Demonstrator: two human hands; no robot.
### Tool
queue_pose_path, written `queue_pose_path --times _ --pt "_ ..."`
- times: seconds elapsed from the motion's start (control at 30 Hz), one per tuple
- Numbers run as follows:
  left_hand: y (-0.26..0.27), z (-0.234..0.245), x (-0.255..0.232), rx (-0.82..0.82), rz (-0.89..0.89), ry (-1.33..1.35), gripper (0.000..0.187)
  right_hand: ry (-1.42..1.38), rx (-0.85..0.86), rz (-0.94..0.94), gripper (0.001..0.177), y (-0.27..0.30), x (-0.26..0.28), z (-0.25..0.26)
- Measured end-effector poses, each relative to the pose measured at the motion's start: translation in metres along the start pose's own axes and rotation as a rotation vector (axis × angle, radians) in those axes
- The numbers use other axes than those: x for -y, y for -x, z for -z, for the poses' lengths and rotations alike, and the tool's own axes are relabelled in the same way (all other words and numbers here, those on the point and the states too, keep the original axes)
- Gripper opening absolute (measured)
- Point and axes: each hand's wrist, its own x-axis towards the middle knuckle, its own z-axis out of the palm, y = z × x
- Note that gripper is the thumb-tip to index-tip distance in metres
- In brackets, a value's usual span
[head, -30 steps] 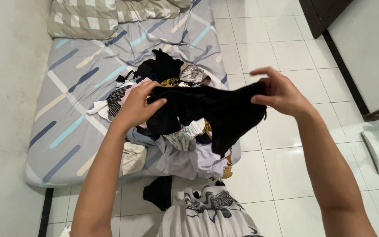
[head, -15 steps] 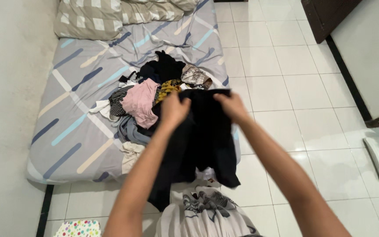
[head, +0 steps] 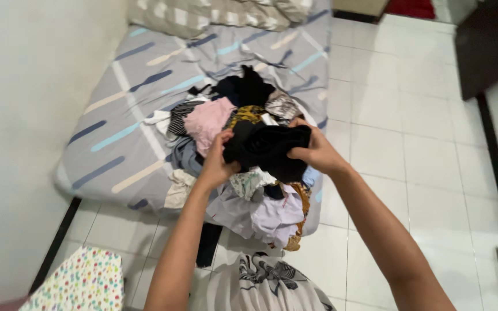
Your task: The person folds several garments one by one from a pile on the bed. They fold a black top, a white shirt with red trim, and two patterned fabrics, placing each folded item on the bed. The ironing board is present but not used.
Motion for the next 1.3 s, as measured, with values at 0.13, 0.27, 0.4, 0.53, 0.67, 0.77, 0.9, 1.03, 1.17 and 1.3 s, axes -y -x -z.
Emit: queue_pose_path --times 0.13,0.27,0.4,0.53,0.67,0.77,0.9,1.03,1.17,1.3 --pt "0.024 0.013 0.016 0.067 -0.111 0.03 0.08 0.013 0.18 -0.051 0.046 -0.02 0.026 0.01" --pt "0.063 0.047 0.027 0.1 0.341 -0.12 0.011 0.396 0.169 -0.034 0.035 -0.049 0.039 -0.002" --pt "0.114 0.089 0.003 -0.103 0.398 0.103 0.019 0.601 0.266 -0.068 0.046 -0.07 0.038 -0.041" --pt "0.179 0.116 -0.04 -0.158 0.254 0.253 0.055 0.157 0.592 -0.062 0.05 -0.076 0.024 -0.098" --pt "0.234 0.113 -0.05 -0.235 0.357 -0.22 0.062 0.008 0.796 0.025 0.042 -0.095 0.014 -0.169" --pt "0.279 0.144 -0.051 -0.338 0.703 -0.367 0.037 0.096 0.686 -0.035 0.033 -0.108 0.017 -0.236" --pt "0.331 0.238 -0.074 -0.636 0.478 -0.609 0.044 0.07 0.732 -0.04 0.03 -0.125 0.038 -0.336" --pt "0.344 0.292 -0.105 -0.649 0.155 -0.468 0.087 0.049 0.95 0.08 0.031 -0.124 0.069 -0.424" --pt "0.357 0.315 -0.122 -0.681 0.23 -0.205 0.04 0.035 1.062 0.103 0.037 -0.102 0.067 -0.469" --pt "0.401 0.344 -0.138 -0.608 0.362 -0.308 0.041 -0.252 0.918 -0.094 0.041 -0.087 0.04 -0.485"
